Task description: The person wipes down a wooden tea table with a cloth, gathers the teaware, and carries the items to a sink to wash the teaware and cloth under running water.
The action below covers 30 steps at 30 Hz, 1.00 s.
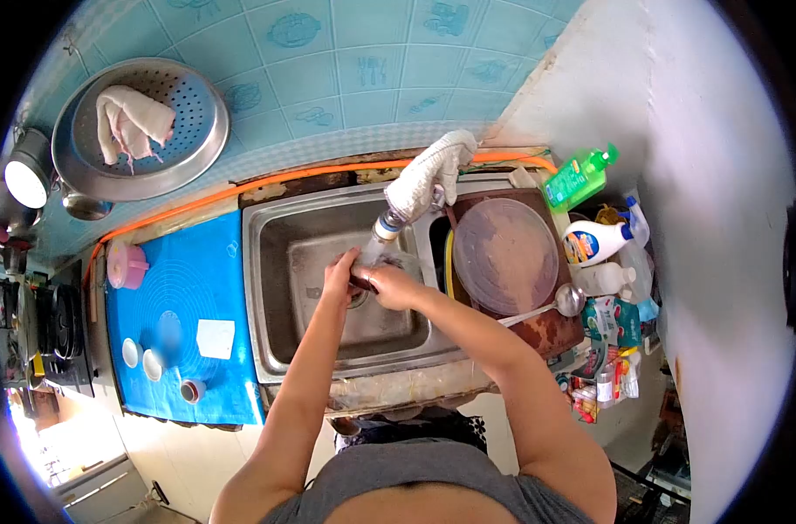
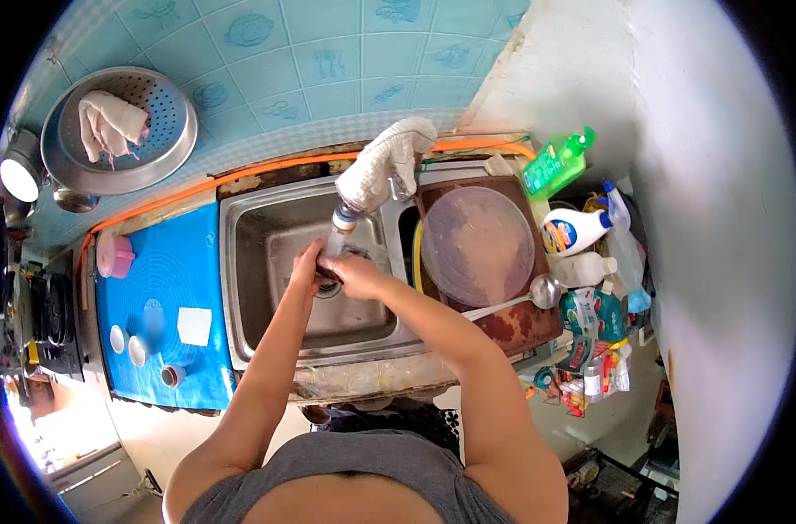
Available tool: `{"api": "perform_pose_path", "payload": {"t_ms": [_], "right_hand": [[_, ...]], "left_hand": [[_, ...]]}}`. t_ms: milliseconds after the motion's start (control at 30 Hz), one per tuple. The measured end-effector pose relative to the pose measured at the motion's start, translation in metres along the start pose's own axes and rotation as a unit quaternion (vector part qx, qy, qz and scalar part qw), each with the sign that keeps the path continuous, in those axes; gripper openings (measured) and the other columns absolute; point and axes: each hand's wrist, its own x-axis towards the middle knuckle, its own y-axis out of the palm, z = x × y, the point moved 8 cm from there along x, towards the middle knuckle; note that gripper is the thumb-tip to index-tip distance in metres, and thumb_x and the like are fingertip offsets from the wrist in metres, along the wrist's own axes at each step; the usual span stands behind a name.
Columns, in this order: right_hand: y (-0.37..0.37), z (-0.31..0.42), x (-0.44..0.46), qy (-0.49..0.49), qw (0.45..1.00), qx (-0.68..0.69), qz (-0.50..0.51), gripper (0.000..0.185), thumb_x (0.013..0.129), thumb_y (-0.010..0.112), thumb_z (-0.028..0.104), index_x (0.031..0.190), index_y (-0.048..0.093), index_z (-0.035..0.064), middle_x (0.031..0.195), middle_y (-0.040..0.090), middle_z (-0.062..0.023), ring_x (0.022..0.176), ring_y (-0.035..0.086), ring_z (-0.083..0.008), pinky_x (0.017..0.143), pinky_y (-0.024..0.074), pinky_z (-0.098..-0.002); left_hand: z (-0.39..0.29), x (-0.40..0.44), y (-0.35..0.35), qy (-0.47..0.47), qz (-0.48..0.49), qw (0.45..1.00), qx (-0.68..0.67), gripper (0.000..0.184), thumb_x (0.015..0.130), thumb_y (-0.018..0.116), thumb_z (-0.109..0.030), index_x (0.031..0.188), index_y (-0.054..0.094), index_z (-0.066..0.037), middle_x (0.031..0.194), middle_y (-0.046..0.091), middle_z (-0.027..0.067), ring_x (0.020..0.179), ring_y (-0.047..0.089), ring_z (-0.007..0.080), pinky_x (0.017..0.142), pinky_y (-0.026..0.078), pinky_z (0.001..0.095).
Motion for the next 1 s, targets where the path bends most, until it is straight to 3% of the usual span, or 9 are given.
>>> {"api": "perform_pose_path", "payload": {"t_ms": [133,233,367,433,567,700,833,967,1000], "right_hand": [[0.008,0.0,0.008,0.054,0.994,-0.088,0.031,0.058,0.073,0.054,-0.003,0.128,0.043,0.0134,0.107,0.06,-0.0224,0.099,0.056,-0.0434,0.077,0.0461,-0.0503],[0.022,-0.02,0.024,0.133,0.991,0.0,0.026,0.05,0.073,0.056,-0.003,0.12,0.046,0.0098,0.107,0.061,-0.0195,0.102,0.059,-0.0377,0.081,0.0485,-0.0452],[0.008,-0.011,0.026,0.19,0.926,0.326,-0.016,0.05,0.07,0.059,-0.004,0.119,0.049,0.0034,0.093,0.06,-0.0123,0.081,0.062,-0.0243,0.065,0.0491,-0.0376],[0.014,-0.022,0.029,0.153,0.863,0.477,-0.062,0.048,0.068,0.06,-0.007,0.114,0.051,0.001,0.088,0.059,-0.0085,0.074,0.061,-0.0184,0.061,0.049,-0.0331],[0.036,-0.037,0.017,0.201,0.635,0.739,-0.108,0.036,0.071,0.06,-0.007,0.106,0.053,0.0015,0.089,0.06,-0.0081,0.069,0.061,-0.0187,0.061,0.0514,-0.031],[0.042,-0.034,0.007,0.191,0.528,0.802,-0.203,0.035,0.07,0.061,-0.005,0.103,0.053,0.0004,0.094,0.06,-0.0097,0.08,0.062,-0.0219,0.065,0.0527,-0.0347],[0.036,-0.017,0.015,0.193,0.671,0.713,-0.071,0.038,0.076,0.062,-0.002,0.112,0.052,0.0,0.104,0.06,-0.0114,0.089,0.063,-0.0238,0.077,0.0545,-0.037],[0.032,-0.025,0.013,0.239,0.748,0.613,-0.091,0.036,0.075,0.063,-0.004,0.109,0.053,-0.0019,0.095,0.062,-0.0107,0.077,0.064,-0.0217,0.062,0.0559,-0.0363],[0.025,-0.023,0.011,0.23,0.744,0.614,-0.127,0.029,0.073,0.064,-0.005,0.101,0.057,-0.0029,0.084,0.063,-0.0101,0.065,0.063,-0.0205,0.055,0.0537,-0.0353]], "left_hand": [[0.0,0.021,-0.004,-0.026,0.023,0.999,-0.014,0.032,0.08,0.069,-0.025,0.099,0.064,0.001,0.085,0.062,0.0079,0.064,0.059,0.0168,0.046,0.046,0.0309],[-0.007,0.029,-0.004,-0.015,0.009,1.0,-0.01,0.031,0.079,0.07,-0.023,0.098,0.063,0.001,0.084,0.063,0.0073,0.066,0.059,0.0166,0.052,0.047,0.031],[-0.012,0.036,-0.004,0.045,0.007,0.999,-0.029,0.03,0.078,0.071,-0.019,0.098,0.063,0.003,0.084,0.063,0.007,0.071,0.06,0.0167,0.061,0.048,0.0305],[-0.018,0.034,-0.001,0.086,0.023,0.995,-0.039,0.03,0.078,0.071,-0.017,0.097,0.063,0.003,0.085,0.064,0.007,0.073,0.06,0.0167,0.064,0.048,0.0299],[-0.021,0.031,0.002,0.165,0.078,0.982,-0.041,0.028,0.079,0.071,-0.013,0.1,0.062,0.003,0.088,0.064,0.0082,0.079,0.06,0.0162,0.072,0.048,0.0285],[-0.024,0.023,0.013,0.163,0.107,0.98,-0.026,0.025,0.082,0.067,-0.013,0.102,0.062,0.001,0.09,0.063,0.0071,0.08,0.058,0.0157,0.073,0.047,0.0296],[-0.024,0.015,0.012,0.111,0.096,0.988,-0.046,0.027,0.084,0.066,-0.017,0.105,0.062,-0.002,0.09,0.061,0.0059,0.08,0.059,0.0156,0.071,0.048,0.0313],[-0.013,0.012,0.001,0.073,0.087,0.989,-0.096,0.031,0.082,0.07,-0.019,0.106,0.062,-0.002,0.089,0.063,0.0057,0.074,0.061,0.0153,0.065,0.05,0.0295],[-0.011,0.013,-0.003,0.076,0.074,0.99,-0.096,0.032,0.082,0.07,-0.019,0.107,0.061,-0.002,0.089,0.063,0.0058,0.075,0.061,0.0156,0.065,0.05,0.0295]]}}
